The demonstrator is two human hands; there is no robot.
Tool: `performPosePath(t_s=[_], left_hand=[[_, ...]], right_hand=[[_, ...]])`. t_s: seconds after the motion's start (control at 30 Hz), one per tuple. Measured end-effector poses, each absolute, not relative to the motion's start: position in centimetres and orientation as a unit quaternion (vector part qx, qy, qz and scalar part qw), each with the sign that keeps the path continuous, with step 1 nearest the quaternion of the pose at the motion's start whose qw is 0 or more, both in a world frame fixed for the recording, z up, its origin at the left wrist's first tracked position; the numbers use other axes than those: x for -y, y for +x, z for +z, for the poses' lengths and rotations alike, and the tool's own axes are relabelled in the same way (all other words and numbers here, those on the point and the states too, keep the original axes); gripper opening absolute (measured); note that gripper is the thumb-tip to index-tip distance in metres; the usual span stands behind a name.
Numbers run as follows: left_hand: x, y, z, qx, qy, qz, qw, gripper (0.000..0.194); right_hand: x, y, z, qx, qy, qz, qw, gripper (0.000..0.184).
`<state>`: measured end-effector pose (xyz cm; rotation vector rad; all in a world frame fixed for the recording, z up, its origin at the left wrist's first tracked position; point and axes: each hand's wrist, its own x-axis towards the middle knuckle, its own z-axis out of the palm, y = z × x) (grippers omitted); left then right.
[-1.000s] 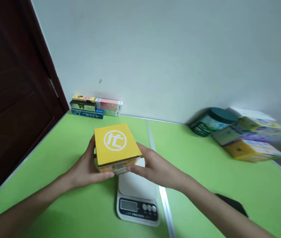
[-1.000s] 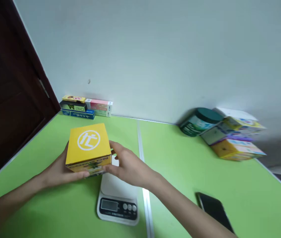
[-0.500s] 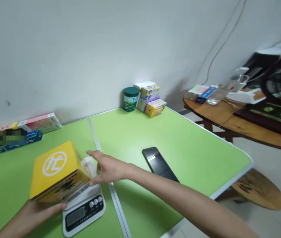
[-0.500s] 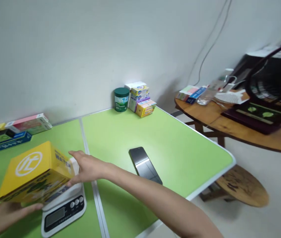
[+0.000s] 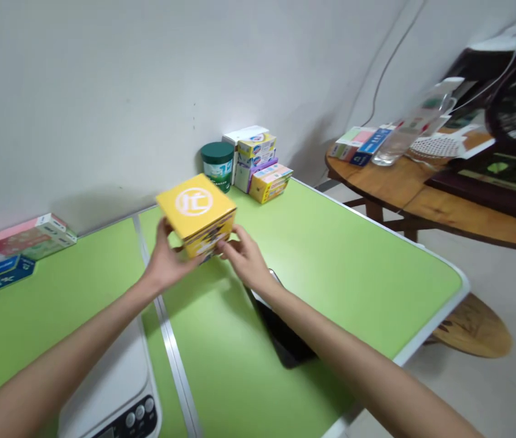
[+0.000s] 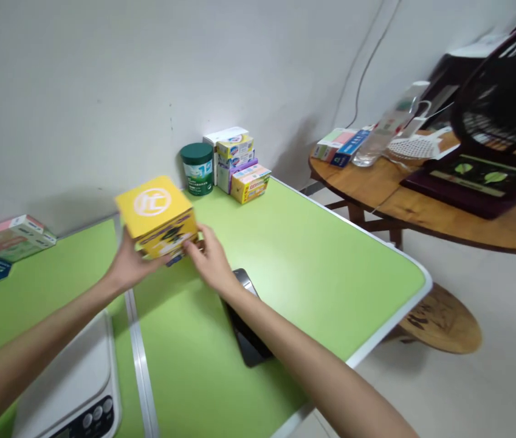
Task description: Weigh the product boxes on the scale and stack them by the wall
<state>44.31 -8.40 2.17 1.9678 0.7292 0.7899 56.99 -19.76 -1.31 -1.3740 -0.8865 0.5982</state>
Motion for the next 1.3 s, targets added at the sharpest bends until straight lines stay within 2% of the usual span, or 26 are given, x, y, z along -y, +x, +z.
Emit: performPosePath(t_s=[0.07,0.17,0.33,0.4,0.47,0.57,0.73,0.93,1.1,1.3], left_hand=[[8.0,49.5,0.0,-0.235,0.802,0.318,0.448,0.092],[7.7,55.2,-2.5,-0.254,0.811,0.313,0.424,0.101],[6.9,60.5,-3.5,-0.293,0.814,0.262,0.428,0.109],[6.5,61.8,-4.1,-0.307,0.807,0.268,0.428,0.106],[6.3,62.7,-5.2,-0.330,0.801,0.271,0.420,0.092],[6.6,63.5,-6.8,-0.357,0.805,0.253,0.401,0.073],[7.2,64.1,-7.4,-0.379,0.812,0.252,0.366,0.066],[6.9,64.6,-7.9,-0.381,0.816,0.243,0.361,0.066],[6.9,63.7,-7.5,-0.346,0.810,0.200,0.429,0.074],[7.8,58.0,-5.2,-0.315,0.821,0.119,0.460,0.080]], right_hand=[[19.5,60.1,-2.6,0.340,-0.637,0.218,0.657,0.048],[19.2,64.9,-4.2,0.310,-0.668,0.182,0.652,0.053],[17.3,70.9,-6.1,0.313,-0.680,0.142,0.648,0.055],[15.9,71.7,-7.1,0.309,-0.688,0.122,0.645,0.061],[14.6,71.6,-8.2,0.286,-0.707,0.094,0.640,0.069],[13.4,70.9,-9.7,0.258,-0.729,0.042,0.633,0.072],[13.6,71.1,-10.9,0.295,-0.736,0.020,0.609,0.049],[13.9,71.8,-11.6,0.316,-0.737,0.047,0.596,0.059],[13.4,71.6,-10.9,0.288,-0.765,0.084,0.569,0.066],[14.7,67.2,-8.1,0.313,-0.769,0.130,0.541,0.046]])
